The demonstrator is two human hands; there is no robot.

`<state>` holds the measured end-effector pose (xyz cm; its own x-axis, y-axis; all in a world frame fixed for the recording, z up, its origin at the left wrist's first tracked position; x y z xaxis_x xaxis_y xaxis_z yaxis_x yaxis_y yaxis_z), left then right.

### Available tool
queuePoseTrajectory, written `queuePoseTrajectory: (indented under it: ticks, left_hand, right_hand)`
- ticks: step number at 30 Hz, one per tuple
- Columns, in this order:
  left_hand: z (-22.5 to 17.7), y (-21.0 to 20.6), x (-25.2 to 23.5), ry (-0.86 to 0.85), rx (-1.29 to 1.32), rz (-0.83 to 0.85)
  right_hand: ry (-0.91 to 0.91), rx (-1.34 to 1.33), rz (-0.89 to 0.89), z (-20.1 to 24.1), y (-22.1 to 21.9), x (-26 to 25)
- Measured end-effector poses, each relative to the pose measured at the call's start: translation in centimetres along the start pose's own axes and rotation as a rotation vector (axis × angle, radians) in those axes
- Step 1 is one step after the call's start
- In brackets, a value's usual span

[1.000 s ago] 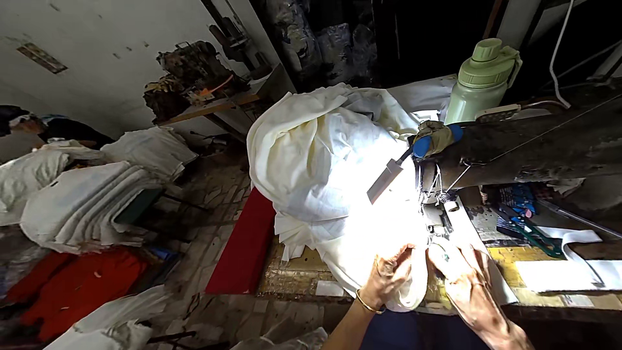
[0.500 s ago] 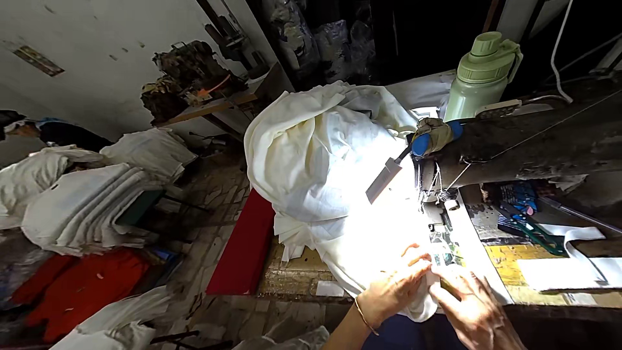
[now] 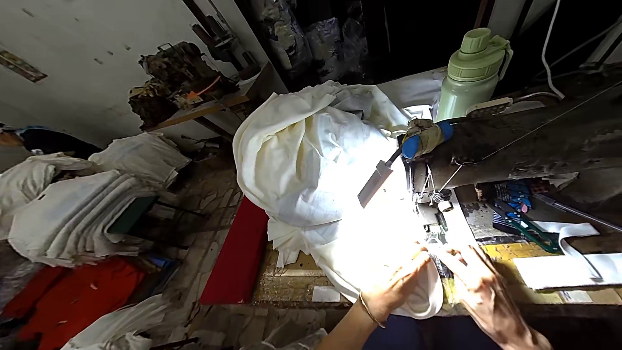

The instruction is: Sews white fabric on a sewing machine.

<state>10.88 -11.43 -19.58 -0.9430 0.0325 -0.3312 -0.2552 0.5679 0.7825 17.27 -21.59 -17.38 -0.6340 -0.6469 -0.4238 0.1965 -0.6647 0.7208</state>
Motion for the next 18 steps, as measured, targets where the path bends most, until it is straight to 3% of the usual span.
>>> queuePoseTrajectory:
  ticks: [3,7,11,14,18]
  left_hand:
    - [1.4,1.3,0.8,0.068,0.127,-0.151]
    - [3.0,2.3,0.6,0.243,0.396,-0.215]
    - [3.8,2.5,0.1,0.338,0.433,-0.298]
    - [3.7,1.8,-0.2,0.354,0.411,-0.26]
    - [0.9,1.1,0.1,0.261,0.17,-0.057]
  right_hand:
    - [0.008,-0.007,0.031,-0.9,-1.3,-0.9]
    - [0.064,0.07,0.029,-0.3,-1.5,-0.9]
    - [0.101,0.122,-0.001,1.8,-1.4,-0.6]
    - [0.064,0.104,-0.027,2.9,-2.1,0.2]
    - [0.075,0.125,0.062,3.5,-1.5,2.2]
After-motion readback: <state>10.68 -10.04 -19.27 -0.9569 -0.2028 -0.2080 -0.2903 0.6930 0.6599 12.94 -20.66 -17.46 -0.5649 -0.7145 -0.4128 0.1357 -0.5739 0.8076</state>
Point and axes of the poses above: each hand's wrist, its own x-axis away from the middle knuckle, its own y-axis out of the back of the hand, z = x × y, the point moved 10 cm from there along -x, towards the middle knuckle, and after that the axes turned 7 degrees about -y, right-handed, at the moved point
